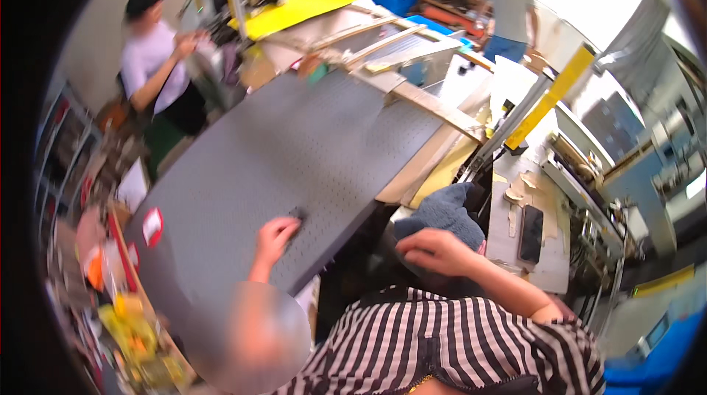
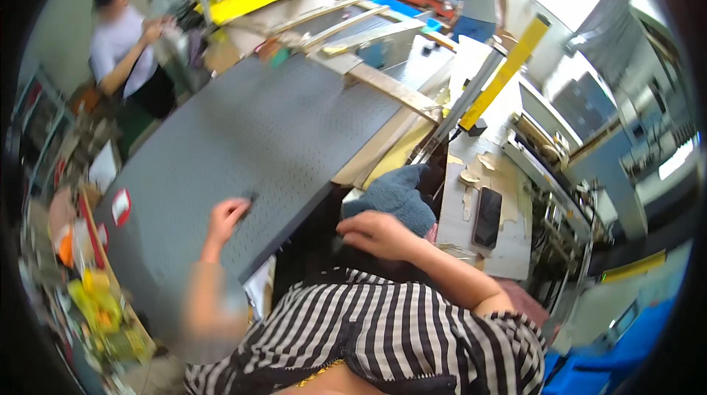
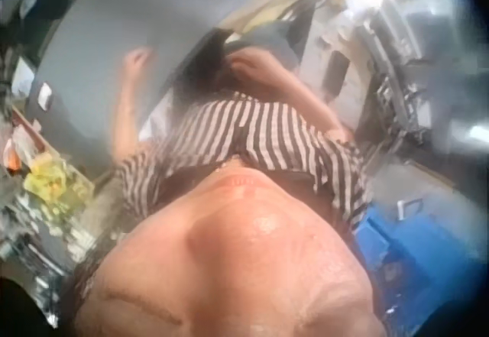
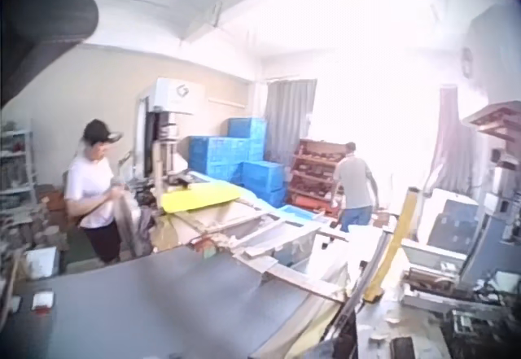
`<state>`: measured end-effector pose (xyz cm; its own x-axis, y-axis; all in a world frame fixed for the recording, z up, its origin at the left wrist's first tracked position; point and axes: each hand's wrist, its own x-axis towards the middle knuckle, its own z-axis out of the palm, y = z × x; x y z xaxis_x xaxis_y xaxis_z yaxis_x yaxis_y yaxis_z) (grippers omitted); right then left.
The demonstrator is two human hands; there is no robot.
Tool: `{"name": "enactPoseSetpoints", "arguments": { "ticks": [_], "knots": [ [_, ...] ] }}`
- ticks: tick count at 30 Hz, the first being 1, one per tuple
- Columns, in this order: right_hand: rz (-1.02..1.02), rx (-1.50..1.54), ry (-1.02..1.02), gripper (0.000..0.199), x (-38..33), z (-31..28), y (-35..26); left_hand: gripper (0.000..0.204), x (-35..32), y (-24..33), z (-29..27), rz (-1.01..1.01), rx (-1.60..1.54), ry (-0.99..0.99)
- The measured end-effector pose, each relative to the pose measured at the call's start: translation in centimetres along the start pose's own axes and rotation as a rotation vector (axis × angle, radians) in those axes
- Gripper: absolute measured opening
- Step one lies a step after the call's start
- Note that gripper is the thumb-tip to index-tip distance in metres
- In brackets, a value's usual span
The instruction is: The recorder is feeding cardboard pieces into an automated machine to fold and assemble them into boxes.
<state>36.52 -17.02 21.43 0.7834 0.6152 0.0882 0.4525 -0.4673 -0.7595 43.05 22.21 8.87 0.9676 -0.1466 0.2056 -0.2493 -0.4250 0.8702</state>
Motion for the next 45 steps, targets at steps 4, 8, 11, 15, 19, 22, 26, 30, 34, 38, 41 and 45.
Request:
{"name": "enactPoseSetpoints", "arguments": {
  "ticks": [4,8,11,15,19,22,26,30,34,38,41,45],
  "knots": [
    [0.133,-0.094,0.536,0.037,-8.2,-5.0,-1.6,0.017,5.0,17.3,13.1,0.746,-0.069,-0.469],
    [0.151,0.176,0.789,0.027,-17.9,-7.0,0.3,0.014,3.1,29.4,24.0,0.995,-0.07,-0.766],
    [0.338,0.052,0.66,0.024,-27.2,-8.4,2.5,0.013,2.0,34.3,30.9,1.158,-0.214,-0.783],
    [0.418,0.176,0.768,0.028,-33.8,-9.3,2.1,0.013,1.3,40.1,35.6,1.126,-0.126,-1.008],
    [0.344,0.237,0.924,0.037,-36.7,-10.7,2.5,0.013,2.1,42.5,39.7,1.011,-0.157,-1.183],
    [0.29,0.037,1.065,0.048,-40.0,-13.0,3.7,0.022,3.2,44.5,44.6,1.051,-0.041,-1.092],
    [0.295,-0.236,1.086,0.054,-42.3,-17.6,5.4,0.035,4.0,46.5,49.9,0.965,-0.04,-1.047],
    [0.334,-0.383,1.103,0.055,-45.1,-25.4,9.1,0.051,7.6,49.1,57.4,0.834,-0.195,-0.951],
    [0.376,0.135,1.177,0.054,-48.9,-35.5,20.2,0.055,15.9,50.7,70.4,0.568,-0.429,-1.052],
    [0.277,0.123,1.289,0.064,-50.2,-43.1,23.0,0.067,19.9,57.3,74.2,0.62,-0.407,-0.941],
    [0.368,-0.198,1.204,0.065,-49.2,-44.8,21.2,0.072,20.7,58.8,74.2,0.95,-0.224,-0.767],
    [0.079,-0.094,1.55,0.05,-47.7,-44.2,20.2,0.09,18.4,58.6,73.7,1.046,-0.246,-0.445]
  ]
}}
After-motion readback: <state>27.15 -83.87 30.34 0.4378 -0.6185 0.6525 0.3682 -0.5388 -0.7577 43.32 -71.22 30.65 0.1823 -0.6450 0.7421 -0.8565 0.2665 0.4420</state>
